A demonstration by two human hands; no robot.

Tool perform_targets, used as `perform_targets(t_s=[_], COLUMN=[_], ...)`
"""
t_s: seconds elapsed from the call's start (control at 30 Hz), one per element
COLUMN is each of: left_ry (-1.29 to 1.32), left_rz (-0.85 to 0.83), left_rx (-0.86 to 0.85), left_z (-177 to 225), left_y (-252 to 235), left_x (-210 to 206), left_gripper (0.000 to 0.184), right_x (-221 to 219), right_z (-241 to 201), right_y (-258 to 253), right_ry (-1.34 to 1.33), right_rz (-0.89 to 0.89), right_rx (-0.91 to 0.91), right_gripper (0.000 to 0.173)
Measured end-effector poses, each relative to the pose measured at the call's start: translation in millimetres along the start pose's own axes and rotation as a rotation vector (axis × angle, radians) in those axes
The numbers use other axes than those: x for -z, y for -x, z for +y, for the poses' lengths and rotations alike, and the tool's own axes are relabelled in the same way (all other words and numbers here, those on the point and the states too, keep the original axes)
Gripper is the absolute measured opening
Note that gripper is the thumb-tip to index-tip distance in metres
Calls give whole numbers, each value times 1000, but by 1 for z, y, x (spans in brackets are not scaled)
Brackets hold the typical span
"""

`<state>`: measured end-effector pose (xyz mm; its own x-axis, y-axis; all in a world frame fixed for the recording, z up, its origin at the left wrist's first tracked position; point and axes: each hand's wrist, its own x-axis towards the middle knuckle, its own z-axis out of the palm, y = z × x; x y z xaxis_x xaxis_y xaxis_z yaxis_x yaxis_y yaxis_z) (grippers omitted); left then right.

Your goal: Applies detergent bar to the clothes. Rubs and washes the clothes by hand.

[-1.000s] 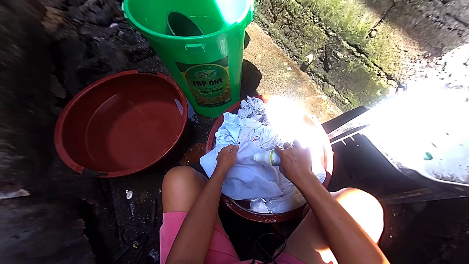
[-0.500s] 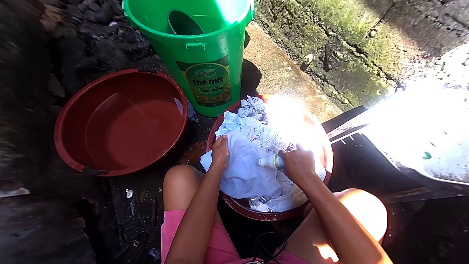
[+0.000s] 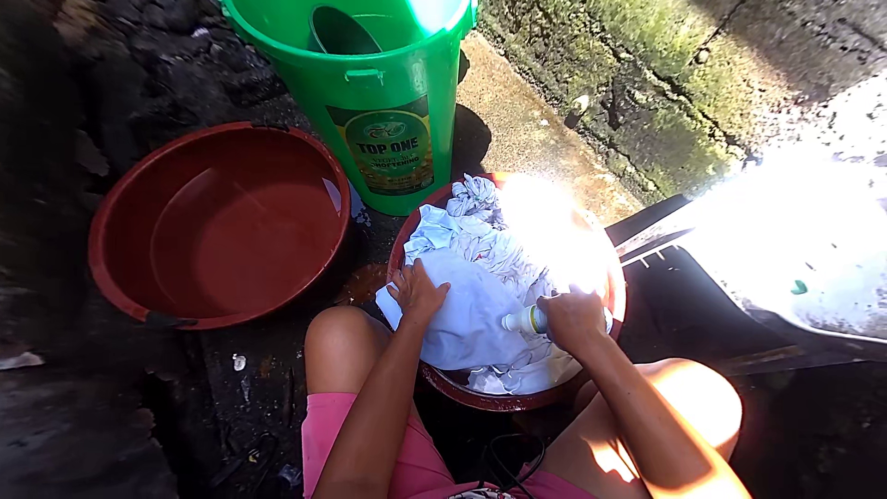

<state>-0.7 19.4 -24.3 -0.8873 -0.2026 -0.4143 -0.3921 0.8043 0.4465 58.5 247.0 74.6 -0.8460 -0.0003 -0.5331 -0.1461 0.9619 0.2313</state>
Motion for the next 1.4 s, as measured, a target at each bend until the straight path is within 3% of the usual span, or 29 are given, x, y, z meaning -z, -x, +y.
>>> perform_targets(t_s=[0.07,0.13,0.23,0.3,0.57,0.77,0.87,0.97,1.13,1.27,1.4], left_ry=[-97,-22,288,361,358,371,377,391,445,530,542], left_rz=[-95,-113,-12,30,13,16,20,23,79,188,279], left_rx=[-4,-60,-143,-155,-124,-115,-114,-124,-204,-336,-534], left_z=[0,-1,-3,-3,-5,-6,-5,-4,6,44,94], left_y=[0,-1,-5,-6,-8,-10,-11,-10,-3,19,42], left_x=[2,3,4,3,0,-2,-3,-4,11,51,92], left_gripper=[53,35,33,33,33,32,32,32,30,26,24], right_x=[0,0,-1,1,7,7,3,-3,3,14,28], right_z=[-1,-5,-18,-27,-48,-52,-46,-26,18,42,64], right_y=[1,3,4,4,7,7,3,-9,-10,5,2], right_ry=[-12,-32,-40,-49,-43,-39,-52,-236,-660,-961,-924], right_rz=[21,75,134,138,232,204,182,147,338,483,615], right_rx=[12,49,116,156,272,302,269,227,122,-80,-188], right_gripper=[31,33,37,41,38,37,39,50,57,48,56])
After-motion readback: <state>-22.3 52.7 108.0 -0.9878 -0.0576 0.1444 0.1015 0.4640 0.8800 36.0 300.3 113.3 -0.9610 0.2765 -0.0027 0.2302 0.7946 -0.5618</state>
